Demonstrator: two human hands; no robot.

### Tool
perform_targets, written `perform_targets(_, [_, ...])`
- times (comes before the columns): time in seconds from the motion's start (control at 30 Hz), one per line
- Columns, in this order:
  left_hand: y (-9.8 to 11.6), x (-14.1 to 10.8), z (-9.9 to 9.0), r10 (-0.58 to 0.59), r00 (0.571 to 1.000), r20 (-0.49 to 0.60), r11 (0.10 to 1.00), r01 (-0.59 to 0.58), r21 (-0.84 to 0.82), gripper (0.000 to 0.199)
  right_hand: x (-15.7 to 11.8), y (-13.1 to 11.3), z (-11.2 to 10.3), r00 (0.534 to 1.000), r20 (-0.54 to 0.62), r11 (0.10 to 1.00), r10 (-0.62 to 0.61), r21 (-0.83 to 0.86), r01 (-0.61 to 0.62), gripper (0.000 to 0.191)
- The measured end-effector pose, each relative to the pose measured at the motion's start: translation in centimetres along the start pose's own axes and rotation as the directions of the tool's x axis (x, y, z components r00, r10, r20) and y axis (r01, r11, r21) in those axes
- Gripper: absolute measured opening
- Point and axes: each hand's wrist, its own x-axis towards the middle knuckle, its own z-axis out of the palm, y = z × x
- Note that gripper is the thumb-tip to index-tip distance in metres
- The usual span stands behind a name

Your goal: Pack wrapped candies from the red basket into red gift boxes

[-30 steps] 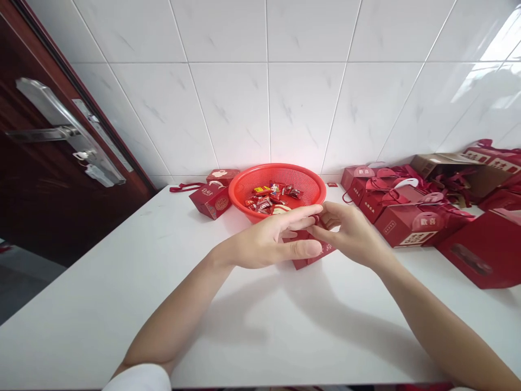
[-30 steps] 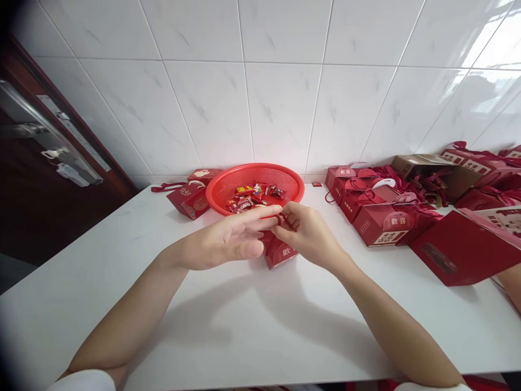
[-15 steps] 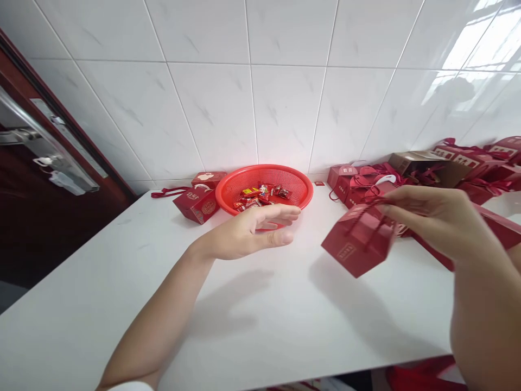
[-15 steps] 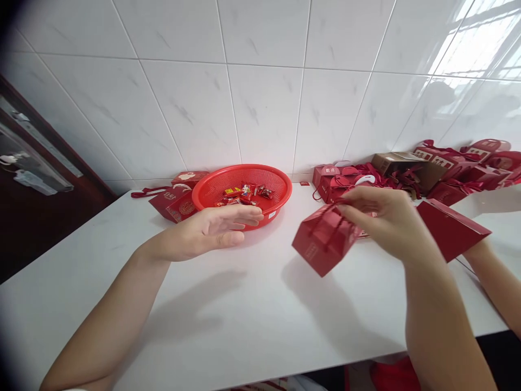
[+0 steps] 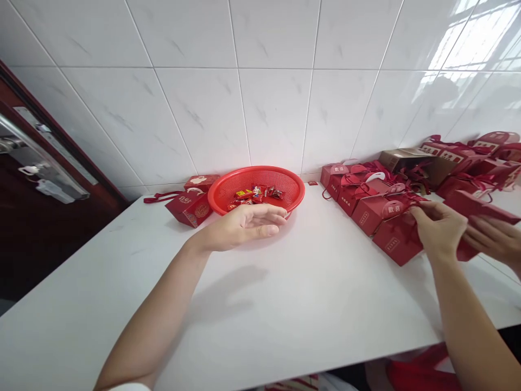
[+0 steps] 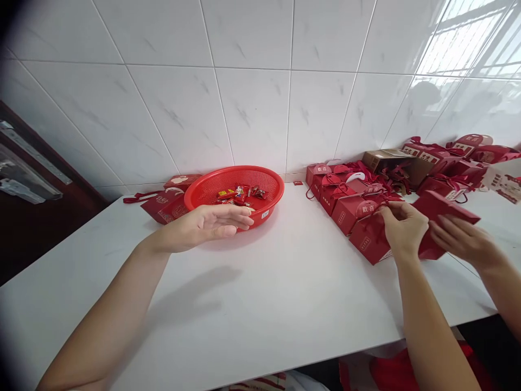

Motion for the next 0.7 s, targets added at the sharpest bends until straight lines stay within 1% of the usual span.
perform_targets(0.03, [0.0, 0.0, 0.0, 0.0, 1.0, -0.002, 1.0, 0.0, -0.003, 0.049, -0.2, 0.3, 0.4, 0.999, -0.019, 0.999, 0.046, 0.013, -0.046, 0.013])
perform_targets(0.07, [0.0, 0.1, 0.0, 0.001, 1.0, -0.003, 1.0, -0.001, -0.006, 0.048, -0.3, 0.4, 0.7, 0.998, -0.028, 0.998, 0.057, 0.012, -0.056, 0.013])
perform_targets(0.17, [-0.3, 0.2, -0.1, 0.001, 1.0, -0.003, 1.0, -0.001, -0.016, 0.048, -0.7, 0.0, 1.1, 0.998, -0.019, 0.998, 0.063, -0.005, -0.063, 0.013])
perform_targets(0.37, [-0.9, 0.4, 0.0, -0.001, 1.0, 0.013, 0.999, 0.001, -0.048, 0.047, -1.0, -1.2, 1.1, 0.996, 0.011, 0.995, 0.086, -0.057, -0.085, 0.01])
perform_targets(0.5, [-1.2, 0.8, 0.4, 0.018, 0.999, 0.039, 0.998, -0.015, -0.065, 0.043, -1.5, -2.2, 0.7, 0.993, 0.082, 0.98, 0.083, -0.189, -0.066, 0.018])
perform_targets(0.6, [-1.5, 1.1, 0.5, 0.036, 0.998, 0.043, 0.998, -0.033, -0.058, 0.043, -1.3, -2.8, 0.4, 0.985, 0.148, 0.951, 0.085, -0.306, -0.036, 0.024])
perform_targets(0.67, [-1.8, 1.0, 0.3, 0.051, 0.998, 0.029, 0.997, -0.049, -0.06, 0.043, -0.5, -2.4, 0.1, 0.976, 0.209, 0.914, 0.067, -0.405, 0.024, 0.024])
perform_targets(0.7, [-1.9, 0.8, 0.1, 0.058, 0.998, 0.017, 0.996, -0.057, -0.068, 0.044, 0.0, -1.8, 0.0, 0.969, 0.243, 0.886, 0.042, -0.457, 0.076, 0.024])
